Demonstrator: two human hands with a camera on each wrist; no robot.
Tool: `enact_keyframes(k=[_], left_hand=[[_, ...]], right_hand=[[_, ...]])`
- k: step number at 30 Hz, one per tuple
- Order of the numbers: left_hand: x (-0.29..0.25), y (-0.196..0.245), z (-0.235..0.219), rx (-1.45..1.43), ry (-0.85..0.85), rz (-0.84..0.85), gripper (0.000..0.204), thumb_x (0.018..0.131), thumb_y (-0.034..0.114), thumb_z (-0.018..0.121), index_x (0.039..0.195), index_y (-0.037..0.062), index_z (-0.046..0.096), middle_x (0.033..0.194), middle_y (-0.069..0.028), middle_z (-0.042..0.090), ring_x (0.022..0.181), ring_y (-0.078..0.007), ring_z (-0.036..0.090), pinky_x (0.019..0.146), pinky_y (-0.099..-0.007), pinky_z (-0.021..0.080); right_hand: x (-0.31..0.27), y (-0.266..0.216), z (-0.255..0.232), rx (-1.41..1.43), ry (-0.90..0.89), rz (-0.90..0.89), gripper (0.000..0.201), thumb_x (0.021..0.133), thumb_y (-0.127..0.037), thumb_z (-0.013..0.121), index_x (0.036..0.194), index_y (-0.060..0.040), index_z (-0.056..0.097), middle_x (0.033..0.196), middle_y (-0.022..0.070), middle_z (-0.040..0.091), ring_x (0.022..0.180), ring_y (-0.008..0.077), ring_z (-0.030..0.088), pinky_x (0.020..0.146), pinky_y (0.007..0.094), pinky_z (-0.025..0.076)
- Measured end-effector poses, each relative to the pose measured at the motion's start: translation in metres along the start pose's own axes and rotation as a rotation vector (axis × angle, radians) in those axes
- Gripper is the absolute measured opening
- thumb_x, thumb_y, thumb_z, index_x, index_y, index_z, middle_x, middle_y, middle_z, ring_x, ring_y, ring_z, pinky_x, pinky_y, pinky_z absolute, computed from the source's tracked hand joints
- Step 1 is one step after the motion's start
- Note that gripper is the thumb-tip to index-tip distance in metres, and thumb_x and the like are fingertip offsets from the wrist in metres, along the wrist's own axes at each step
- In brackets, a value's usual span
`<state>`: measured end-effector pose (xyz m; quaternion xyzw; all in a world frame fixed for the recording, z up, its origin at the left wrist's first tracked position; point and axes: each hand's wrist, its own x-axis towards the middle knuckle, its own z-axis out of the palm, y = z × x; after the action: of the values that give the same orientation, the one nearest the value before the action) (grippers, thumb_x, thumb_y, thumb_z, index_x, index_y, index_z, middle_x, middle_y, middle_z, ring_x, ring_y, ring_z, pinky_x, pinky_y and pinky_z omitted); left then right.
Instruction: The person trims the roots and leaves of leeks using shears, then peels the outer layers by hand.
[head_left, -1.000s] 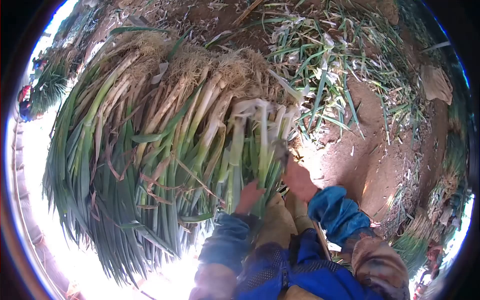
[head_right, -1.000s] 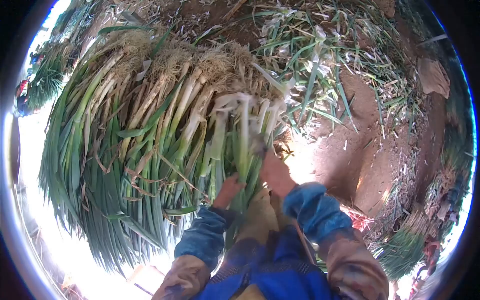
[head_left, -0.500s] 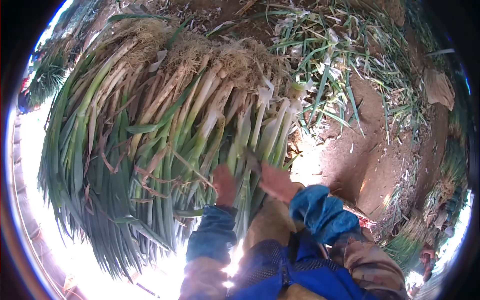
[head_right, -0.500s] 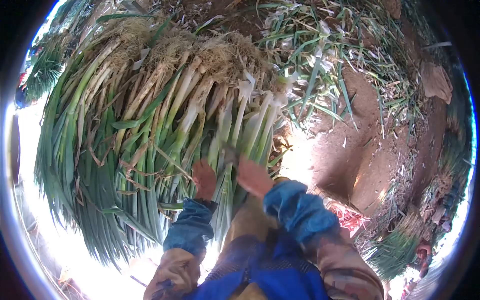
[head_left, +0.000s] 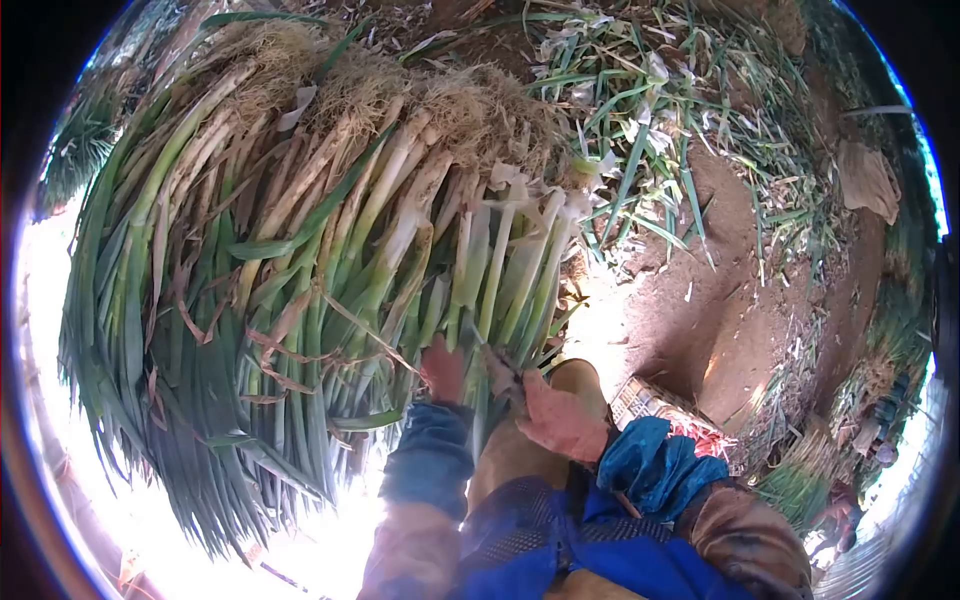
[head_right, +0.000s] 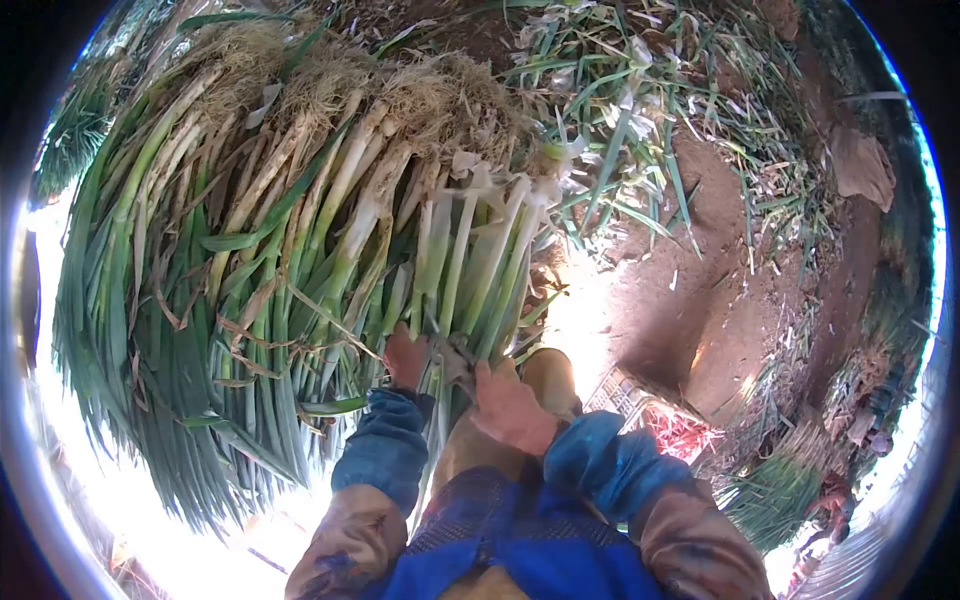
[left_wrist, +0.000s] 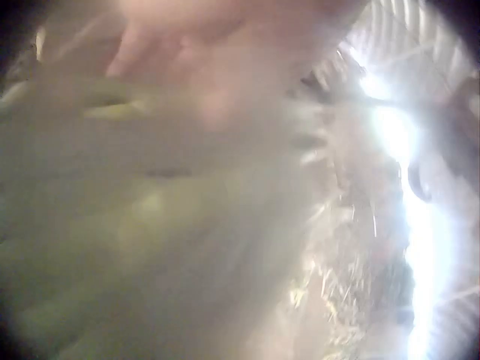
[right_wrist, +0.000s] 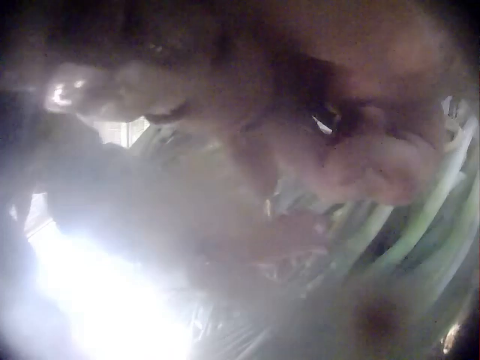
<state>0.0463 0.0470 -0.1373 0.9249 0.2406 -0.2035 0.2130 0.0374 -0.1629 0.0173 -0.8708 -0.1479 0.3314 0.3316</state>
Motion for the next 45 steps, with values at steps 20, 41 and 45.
enact_keyframes(k=[20,41,45], left_hand=[[-0.029,0.02,-0.099,-0.19,-0.006,0.091,0.03,0.065,0.015,0.063,0.091,-0.0017,0.059,0.08,-0.0221,0.059,0.075,-0.0396,0.055,0.066,-0.0401,0.043],[-0.073,-0.043,-0.06,-0.698,-0.329,-0.275,0.047,0.062,0.008,0.062,0.107,-0.0012,0.06,0.085,-0.012,0.064,0.076,-0.0196,0.059,0.069,-0.0311,0.046],[-0.082,-0.04,-0.065,-0.784,-0.31,-0.206,0.047,0.062,0.01,0.061,0.108,0.0025,0.061,0.085,-0.0103,0.064,0.076,-0.0191,0.059,0.068,-0.0326,0.046]], right_hand=[[0.042,0.006,-0.026,-0.08,0.193,-0.042,0.071,0.076,-0.025,0.061,0.126,0.01,0.025,0.088,0.0252,0.056,0.08,0.0405,0.058,0.067,0.047,0.048],[0.05,-0.027,-0.019,-0.078,0.095,0.038,0.048,0.073,-0.016,0.057,0.104,0.0156,0.039,0.07,0.0215,0.06,0.061,0.0353,0.062,0.055,0.0421,0.051],[0.089,-0.001,-0.01,-0.152,0.28,-0.092,0.042,0.074,-0.017,0.056,0.1,0.0127,0.041,0.069,0.022,0.06,0.063,0.0362,0.063,0.056,0.0428,0.052]])
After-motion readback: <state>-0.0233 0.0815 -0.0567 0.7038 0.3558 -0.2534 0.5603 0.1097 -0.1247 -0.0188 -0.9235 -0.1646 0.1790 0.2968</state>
